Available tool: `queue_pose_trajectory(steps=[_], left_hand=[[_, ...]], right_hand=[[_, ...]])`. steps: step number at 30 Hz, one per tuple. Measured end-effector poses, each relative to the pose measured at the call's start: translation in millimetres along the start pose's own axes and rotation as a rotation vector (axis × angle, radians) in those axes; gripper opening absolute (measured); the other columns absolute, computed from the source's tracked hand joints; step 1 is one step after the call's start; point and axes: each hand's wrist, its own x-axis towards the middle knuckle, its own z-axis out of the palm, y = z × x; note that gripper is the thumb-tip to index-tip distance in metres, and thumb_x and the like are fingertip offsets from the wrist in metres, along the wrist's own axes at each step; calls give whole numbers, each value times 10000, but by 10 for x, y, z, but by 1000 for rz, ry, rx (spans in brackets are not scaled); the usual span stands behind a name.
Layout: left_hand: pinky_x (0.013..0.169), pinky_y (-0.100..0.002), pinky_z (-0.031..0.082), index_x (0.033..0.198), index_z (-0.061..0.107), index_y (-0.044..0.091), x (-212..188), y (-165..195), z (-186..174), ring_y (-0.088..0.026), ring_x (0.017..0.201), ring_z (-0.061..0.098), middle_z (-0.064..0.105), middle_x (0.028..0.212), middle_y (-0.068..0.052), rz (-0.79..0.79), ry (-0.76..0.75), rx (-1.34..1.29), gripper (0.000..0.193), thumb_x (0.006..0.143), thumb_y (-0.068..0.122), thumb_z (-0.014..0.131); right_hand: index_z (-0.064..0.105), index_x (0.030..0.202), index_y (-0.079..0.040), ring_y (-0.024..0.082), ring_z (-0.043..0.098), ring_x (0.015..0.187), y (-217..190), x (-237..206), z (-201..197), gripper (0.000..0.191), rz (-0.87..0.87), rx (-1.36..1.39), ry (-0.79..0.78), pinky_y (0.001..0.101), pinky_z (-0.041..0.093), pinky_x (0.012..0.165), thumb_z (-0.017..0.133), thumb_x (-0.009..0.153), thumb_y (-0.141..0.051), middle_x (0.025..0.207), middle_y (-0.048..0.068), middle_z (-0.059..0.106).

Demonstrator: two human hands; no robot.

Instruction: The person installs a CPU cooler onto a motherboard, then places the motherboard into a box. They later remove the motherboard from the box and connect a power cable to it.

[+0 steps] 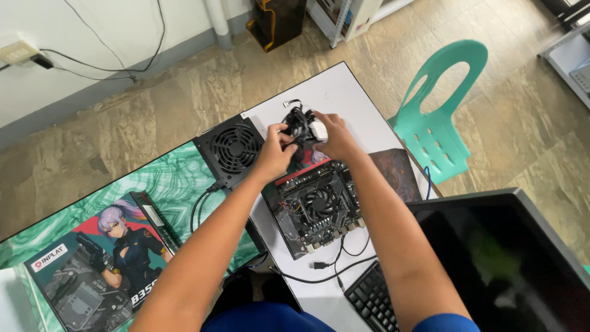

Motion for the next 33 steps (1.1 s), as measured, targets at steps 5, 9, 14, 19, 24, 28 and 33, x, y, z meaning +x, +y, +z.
queue_pose_trajectory(steps=[5,9,14,19,24,28,33], left_hand=[[876,-314,554,1201,656,-11,-24,3,-126,-186,994,709,731,1088,-102,9,25,122,314,911,84,732],[864,-274,548,1229,704,-11,-18,-11,-100,-143,973,699,760,1112,-89,-15,-34,-47,329,912,70,738],[790,-247,539,1251,715,-3,37,64,36,-90,895,662,764,1070,-67,-181,8,-284,366,893,56,768],[768,-242,558,1150,757,2,121,175,121,-97,856,700,784,984,-76,-147,78,-87,344,822,89,815],[710,-289,578,1063,772,14,47,192,54,-150,795,754,798,873,-103,-174,-1,45,344,774,177,864],[723,-300,567,1021,787,50,-20,255,52,-164,794,762,795,864,-92,-93,28,231,338,742,220,877],[705,-301,550,986,807,80,-11,297,-9,-168,751,730,777,839,-90,-37,-62,295,259,776,219,869]], right_hand=[[419,1504,-193,430,483,1274,-228,-24,134,935,-93,-74,135,474,463,1009,894,698,-190,1431,222,449],[417,1545,-225,374,554,1231,-314,-25,221,837,-57,-139,148,459,517,971,771,796,-102,1339,154,541],[451,1549,-227,362,610,1120,-236,-39,252,773,-14,-67,115,456,525,941,698,841,-39,1244,141,592],[665,1352,-92,389,616,1093,-149,-75,108,621,-216,33,279,431,518,911,662,743,30,1224,205,607],[753,1012,-73,285,725,850,-270,-207,-283,200,208,206,-80,398,575,795,611,875,-46,940,128,726],[756,997,-86,279,684,962,-677,-399,-458,195,-77,-34,-153,368,557,881,616,880,-18,1054,127,714],[709,1241,-216,311,549,1187,-1178,-532,-605,549,-498,-436,-113,421,464,998,776,714,-75,1384,52,585]])
